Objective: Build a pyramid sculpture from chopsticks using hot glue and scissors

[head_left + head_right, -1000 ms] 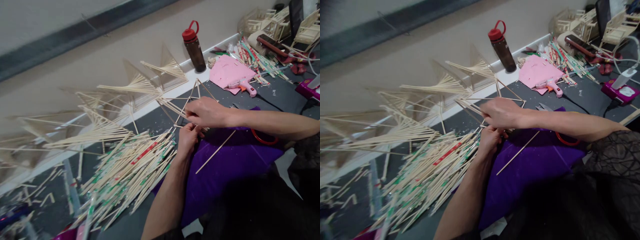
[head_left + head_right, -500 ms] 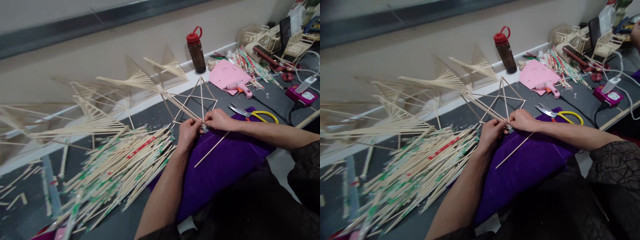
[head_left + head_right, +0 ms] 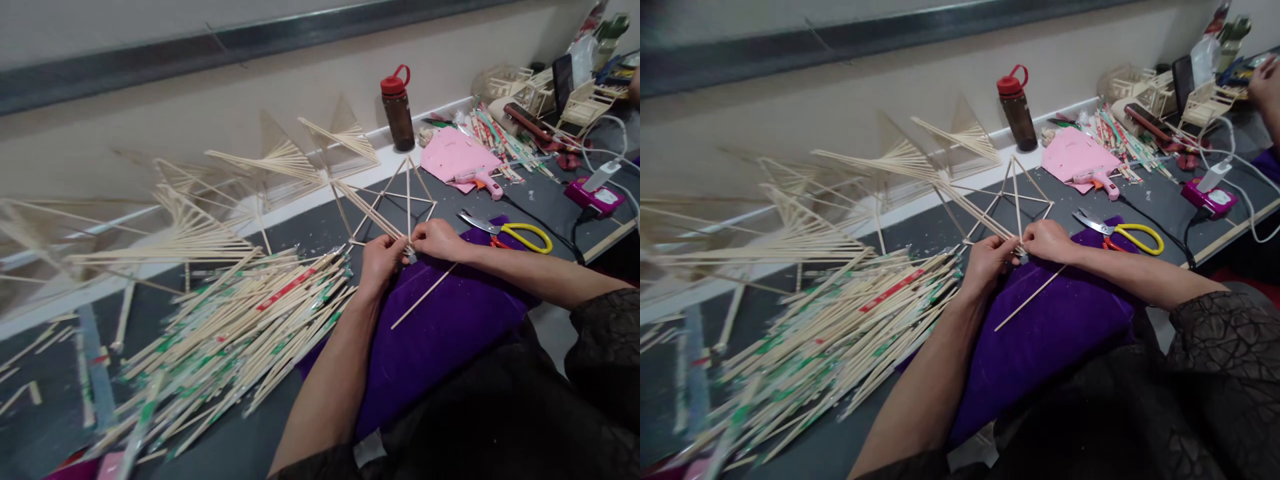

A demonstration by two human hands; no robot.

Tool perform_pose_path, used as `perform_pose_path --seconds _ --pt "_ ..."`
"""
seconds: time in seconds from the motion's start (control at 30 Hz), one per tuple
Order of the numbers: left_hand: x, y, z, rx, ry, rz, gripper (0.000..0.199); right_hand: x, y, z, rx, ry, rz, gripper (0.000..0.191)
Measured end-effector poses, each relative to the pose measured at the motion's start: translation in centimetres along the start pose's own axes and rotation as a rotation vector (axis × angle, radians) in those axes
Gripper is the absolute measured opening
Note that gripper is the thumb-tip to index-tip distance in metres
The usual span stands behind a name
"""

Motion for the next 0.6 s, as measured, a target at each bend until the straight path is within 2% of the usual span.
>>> perform_pose_path --seconds 0.23,0.37,0.53,0.6 --pt "0.2 0.1 -0.2 -0.051 -0.075 -0.102 0.038 -1.3 -0.1 0.4 -0.033 0.134 0.056 0.017" --pt "0.1 0.1 -0.2 -0.078 -0.109 -0.137 0.041 -3.1 -0.8 -0.1 -0.147 0.226 0.140 0.014" --pt "-1.7 -0.9 1.4 -0.046 -0.052 -0.105 0.036 -5.8 -3.0 -2.2 -0.338 0.108 0.238 0.015" --pt "-3.2 -1.7 2.4 -0.020 0.023 -0.017 0.033 -6.3 -4.2 -3.5 -0.423 -0.028 0.237 0.019"
Point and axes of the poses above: each hand's wrist, its own y-axis towards the middle knuckle, its own x-axis out of the palm, z = x × y, the point moved 9 cm from there along y, towards the middle knuckle, and after that the axes turned 4 degrees about -y, right-handed, at the moved point
